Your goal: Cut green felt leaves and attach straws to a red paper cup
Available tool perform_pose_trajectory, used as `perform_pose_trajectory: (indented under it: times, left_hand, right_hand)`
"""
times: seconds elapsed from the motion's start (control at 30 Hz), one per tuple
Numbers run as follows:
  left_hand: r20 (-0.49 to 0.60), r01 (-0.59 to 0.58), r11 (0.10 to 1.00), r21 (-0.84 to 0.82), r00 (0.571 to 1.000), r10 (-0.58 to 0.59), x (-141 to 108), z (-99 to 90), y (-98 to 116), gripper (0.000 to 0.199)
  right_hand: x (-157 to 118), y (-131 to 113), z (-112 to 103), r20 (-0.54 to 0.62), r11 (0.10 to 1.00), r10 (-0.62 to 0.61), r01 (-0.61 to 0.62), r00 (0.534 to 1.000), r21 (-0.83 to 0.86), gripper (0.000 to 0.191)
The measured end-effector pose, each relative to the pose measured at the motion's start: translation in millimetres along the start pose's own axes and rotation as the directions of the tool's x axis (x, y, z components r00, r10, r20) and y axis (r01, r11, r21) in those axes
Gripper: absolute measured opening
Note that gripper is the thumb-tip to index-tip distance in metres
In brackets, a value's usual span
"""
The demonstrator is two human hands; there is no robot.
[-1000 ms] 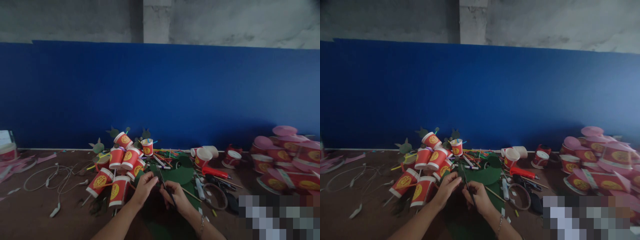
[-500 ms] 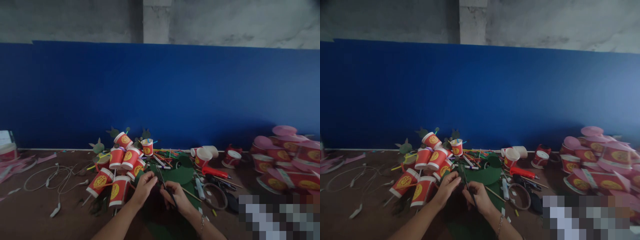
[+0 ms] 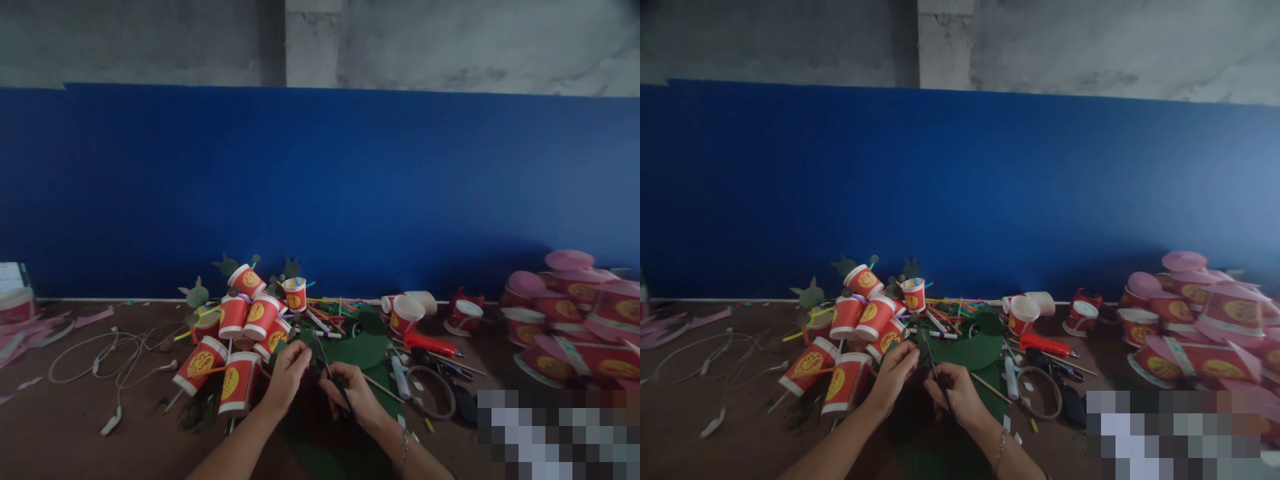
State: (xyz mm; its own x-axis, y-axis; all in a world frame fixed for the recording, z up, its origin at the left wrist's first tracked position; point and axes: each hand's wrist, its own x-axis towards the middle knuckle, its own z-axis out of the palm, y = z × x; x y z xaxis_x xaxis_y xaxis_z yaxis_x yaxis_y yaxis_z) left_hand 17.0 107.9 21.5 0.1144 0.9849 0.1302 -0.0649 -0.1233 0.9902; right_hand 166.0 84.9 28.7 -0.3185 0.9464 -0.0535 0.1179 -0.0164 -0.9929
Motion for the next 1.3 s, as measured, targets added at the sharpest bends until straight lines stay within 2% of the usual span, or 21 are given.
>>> perform_pose_trajectory:
  times: [0.2,0.67,0.83,1.1,1.3]
  left_hand:
    - [0.027,-0.009,1.000,0.022,1.000,0.008,0.1,-0.5,2.8,0.025]
    - [-0.018,0.015,1.000,-0.019,1.000,-0.015,-0.4,0.3,3.1,0.028]
    - [0.025,0.029,0.999,-0.023,0.999,-0.029,-1.3,2.9,2.9,0.030]
    - [0.102,0.033,0.999,-0.028,0.994,-0.030,-2.7,3.5,7.0,0.028]
    - [0.118,0.038,0.999,-0.038,0.992,-0.034,-3.2,4.5,10.4,0.025]
  right_hand:
    - [-0.2,1.7,-0.7,-0.006,1.000,0.005,-0.005,1.000,-0.008,0.035]
    - [0.0,1.7,-0.8,-0.007,1.000,-0.008,0.008,1.000,-0.020,0.035]
    - [0.0,1.8,-0.5,-0.027,1.000,-0.002,0.002,1.000,-0.015,0.035]
    - [-0.5,1.3,-1.3,0.028,1.000,-0.004,0.003,1.000,0.016,0.036]
    - [-0.8,1.2,-2.7,0.041,1.000,-0.014,0.013,0.999,0.024,0.035]
